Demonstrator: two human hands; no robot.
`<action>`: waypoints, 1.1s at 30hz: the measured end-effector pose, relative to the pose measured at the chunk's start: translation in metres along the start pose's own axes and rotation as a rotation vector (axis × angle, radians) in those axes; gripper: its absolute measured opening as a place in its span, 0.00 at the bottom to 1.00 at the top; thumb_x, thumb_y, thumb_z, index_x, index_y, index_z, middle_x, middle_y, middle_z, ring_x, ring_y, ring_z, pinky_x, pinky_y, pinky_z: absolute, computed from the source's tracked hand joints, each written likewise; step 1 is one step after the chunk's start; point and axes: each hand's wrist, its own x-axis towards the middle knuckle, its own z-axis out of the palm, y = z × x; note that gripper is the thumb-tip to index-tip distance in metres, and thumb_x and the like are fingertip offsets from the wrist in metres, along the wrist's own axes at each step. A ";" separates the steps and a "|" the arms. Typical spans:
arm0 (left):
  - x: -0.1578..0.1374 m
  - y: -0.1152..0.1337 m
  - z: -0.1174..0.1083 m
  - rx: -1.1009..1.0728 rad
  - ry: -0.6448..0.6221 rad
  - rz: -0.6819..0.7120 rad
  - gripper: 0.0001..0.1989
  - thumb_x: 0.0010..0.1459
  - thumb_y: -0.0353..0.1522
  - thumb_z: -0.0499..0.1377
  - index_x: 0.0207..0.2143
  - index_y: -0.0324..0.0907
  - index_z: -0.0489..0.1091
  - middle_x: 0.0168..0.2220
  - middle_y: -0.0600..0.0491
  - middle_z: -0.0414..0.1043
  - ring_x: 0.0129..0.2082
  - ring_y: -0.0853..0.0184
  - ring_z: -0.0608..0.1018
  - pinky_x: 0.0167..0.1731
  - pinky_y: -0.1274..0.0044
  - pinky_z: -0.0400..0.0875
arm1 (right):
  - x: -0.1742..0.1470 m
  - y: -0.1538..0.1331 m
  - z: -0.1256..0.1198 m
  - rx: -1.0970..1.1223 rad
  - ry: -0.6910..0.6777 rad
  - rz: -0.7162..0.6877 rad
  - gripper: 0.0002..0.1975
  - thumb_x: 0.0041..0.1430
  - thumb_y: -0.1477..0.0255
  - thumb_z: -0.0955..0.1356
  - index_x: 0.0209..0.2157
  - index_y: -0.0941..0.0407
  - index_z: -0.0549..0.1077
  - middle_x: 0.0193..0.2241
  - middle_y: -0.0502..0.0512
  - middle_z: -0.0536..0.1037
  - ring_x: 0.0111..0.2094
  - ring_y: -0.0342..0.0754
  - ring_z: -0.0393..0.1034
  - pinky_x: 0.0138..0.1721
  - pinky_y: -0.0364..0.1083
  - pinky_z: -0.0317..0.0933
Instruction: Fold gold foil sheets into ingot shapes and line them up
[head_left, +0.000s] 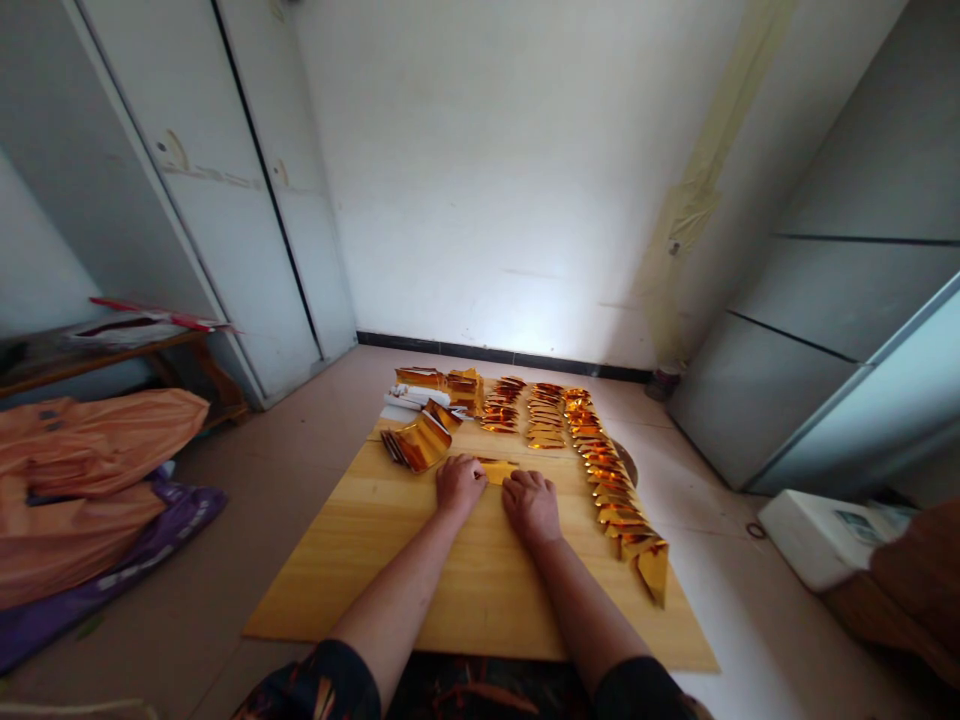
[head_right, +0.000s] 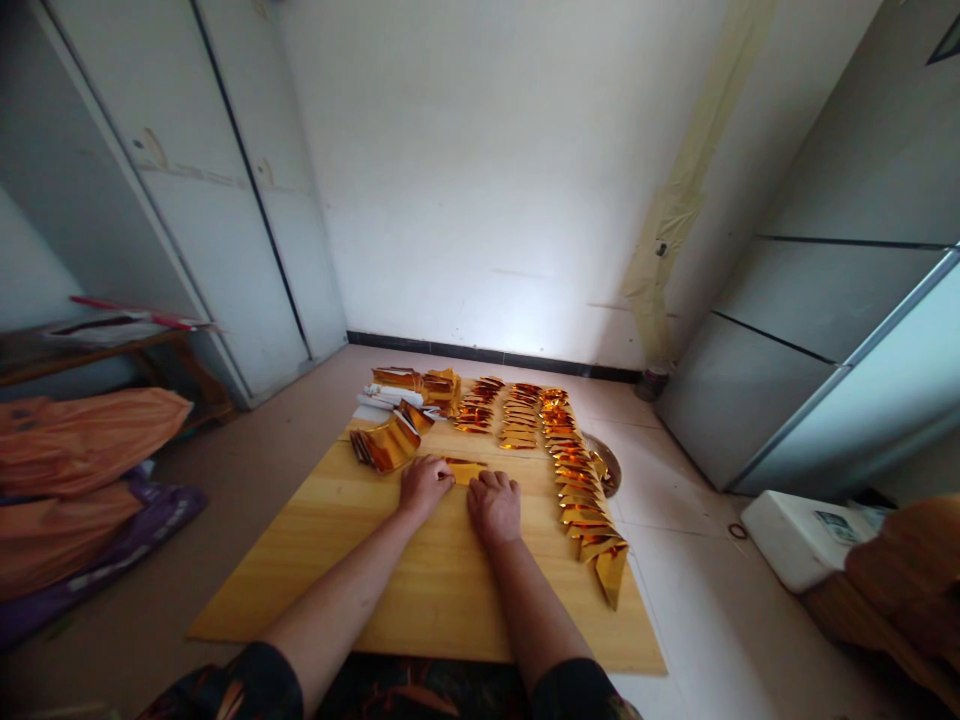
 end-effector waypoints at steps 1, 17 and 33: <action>0.000 -0.001 0.000 -0.016 -0.006 0.006 0.03 0.54 0.31 0.60 0.30 0.45 0.75 0.37 0.54 0.75 0.42 0.64 0.71 0.42 0.74 0.60 | 0.000 0.000 0.000 0.008 -0.001 0.006 0.10 0.64 0.67 0.62 0.37 0.49 0.75 0.42 0.50 0.75 0.45 0.46 0.62 0.42 0.45 0.49; -0.003 -0.007 0.004 0.019 -0.018 0.053 0.15 0.57 0.23 0.52 0.39 0.47 0.75 0.41 0.52 0.73 0.44 0.65 0.70 0.44 0.74 0.61 | 0.002 0.005 0.001 0.099 0.031 0.047 0.11 0.63 0.70 0.63 0.32 0.51 0.77 0.38 0.52 0.77 0.43 0.46 0.64 0.41 0.44 0.49; -0.009 -0.015 0.009 -0.060 0.034 0.185 0.12 0.50 0.21 0.55 0.29 0.43 0.75 0.35 0.52 0.74 0.42 0.65 0.72 0.42 0.74 0.62 | 0.004 0.013 0.003 0.237 0.066 0.109 0.11 0.54 0.80 0.64 0.31 0.54 0.77 0.34 0.53 0.76 0.39 0.46 0.65 0.39 0.42 0.51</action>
